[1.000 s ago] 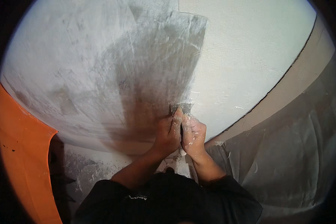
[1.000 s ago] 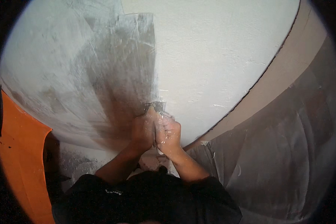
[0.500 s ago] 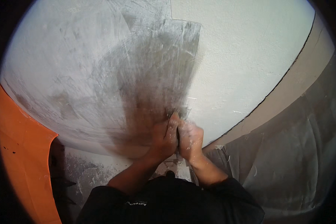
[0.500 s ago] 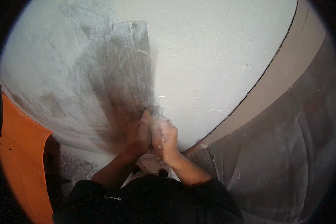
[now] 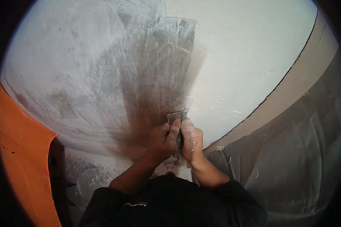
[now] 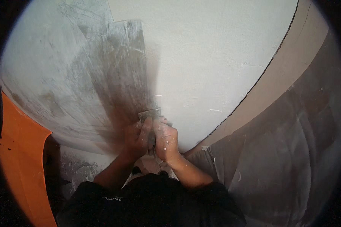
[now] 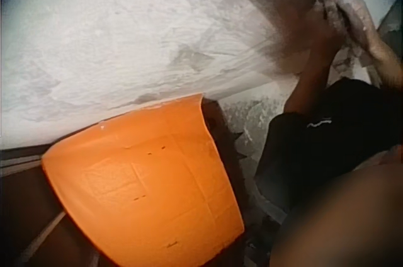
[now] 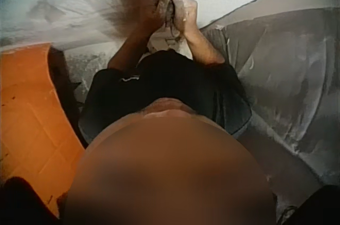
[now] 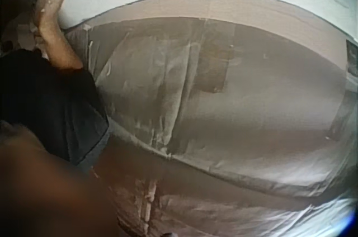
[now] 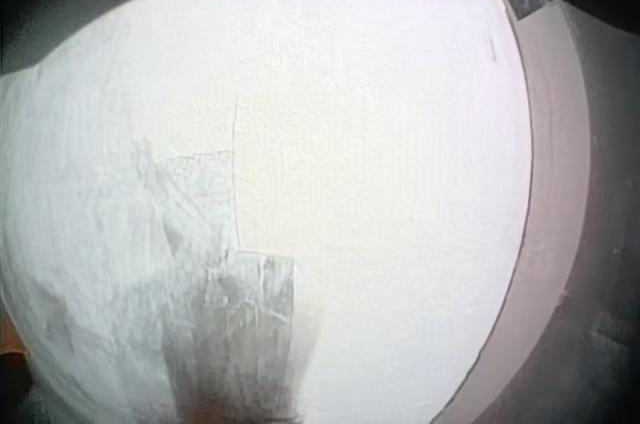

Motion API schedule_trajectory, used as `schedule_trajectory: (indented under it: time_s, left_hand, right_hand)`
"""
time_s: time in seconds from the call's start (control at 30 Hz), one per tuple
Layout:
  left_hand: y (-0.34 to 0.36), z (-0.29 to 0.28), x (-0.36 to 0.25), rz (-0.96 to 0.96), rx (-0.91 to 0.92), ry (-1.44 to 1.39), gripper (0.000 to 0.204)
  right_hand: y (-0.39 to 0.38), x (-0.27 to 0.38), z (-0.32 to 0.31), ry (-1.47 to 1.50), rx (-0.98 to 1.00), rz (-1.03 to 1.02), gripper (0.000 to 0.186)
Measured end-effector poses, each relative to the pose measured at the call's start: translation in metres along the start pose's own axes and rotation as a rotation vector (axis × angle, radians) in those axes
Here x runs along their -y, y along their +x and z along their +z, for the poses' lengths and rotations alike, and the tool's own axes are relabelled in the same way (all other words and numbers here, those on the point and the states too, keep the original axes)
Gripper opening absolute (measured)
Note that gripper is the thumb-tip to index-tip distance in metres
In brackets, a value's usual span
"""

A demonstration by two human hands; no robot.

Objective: The person smooths and scrapes plaster or wall filler on a damaged wall surface using a putty knife.

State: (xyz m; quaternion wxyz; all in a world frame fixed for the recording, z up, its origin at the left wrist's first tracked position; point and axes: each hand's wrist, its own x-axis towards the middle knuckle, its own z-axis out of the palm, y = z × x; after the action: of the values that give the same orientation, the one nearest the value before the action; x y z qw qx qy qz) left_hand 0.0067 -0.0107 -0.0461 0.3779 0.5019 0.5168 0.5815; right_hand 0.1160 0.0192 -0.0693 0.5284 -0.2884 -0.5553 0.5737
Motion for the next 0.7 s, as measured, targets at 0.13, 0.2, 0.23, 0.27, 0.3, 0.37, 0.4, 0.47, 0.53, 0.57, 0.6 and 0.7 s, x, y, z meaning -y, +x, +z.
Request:
schedule_trajectory:
  time_s: [0.13,0.2,0.23,0.27,0.3,0.37,0.4,0.47,0.53,0.57,0.6,0.7]
  left_hand:
    - [0.006,0.003,0.016,0.167,-0.056,-0.031,0.031]
    - [0.008,0.002,0.017,0.111,-0.020,-0.073,0.032]
    - [0.010,0.003,0.016,0.122,-0.023,-0.077,0.032]
    - [0.009,0.003,0.015,0.133,-0.025,-0.080,0.032]
    - [0.010,0.004,0.017,0.133,-0.025,-0.080,0.032]
    - [0.012,0.004,0.018,0.094,-0.033,-0.051,0.032]
    - [0.012,0.004,0.018,0.093,-0.033,-0.052,0.032]
    - [0.011,0.005,0.016,0.115,-0.029,-0.078,0.030]
    - [0.014,0.015,0.019,0.209,-0.099,-0.126,0.029]
    - [0.016,0.018,0.020,0.306,-0.167,-0.174,0.028]
    - [0.020,0.019,0.021,0.300,-0.161,-0.178,0.028]
    - [0.029,0.017,0.008,0.375,-0.188,-0.153,0.027]
  right_hand:
    - [0.003,-0.007,-0.003,-0.140,0.002,-0.042,0.026]
    - [0.005,-0.008,-0.005,-0.135,0.001,0.035,0.028]
    - [0.005,-0.004,-0.004,-0.134,0.003,0.041,0.028]
    - [0.004,0.002,-0.002,-0.124,0.007,0.011,0.029]
    - [0.006,0.006,0.000,-0.115,0.010,-0.024,0.030]
    - [0.009,0.009,-0.001,-0.131,0.022,-0.023,0.031]
    - [0.008,0.011,-0.002,-0.148,0.032,-0.021,0.032]
    - [0.010,0.003,-0.004,-0.197,0.025,-0.080,0.031]
    - [0.012,0.001,-0.002,-0.243,0.027,-0.138,0.031]
    - [0.016,0.004,0.002,-0.275,-0.005,-0.242,0.030]
    - [0.019,0.007,0.002,-0.311,-0.047,-0.342,0.030]
    - [0.027,0.035,0.004,-0.305,-0.019,-0.196,0.029]
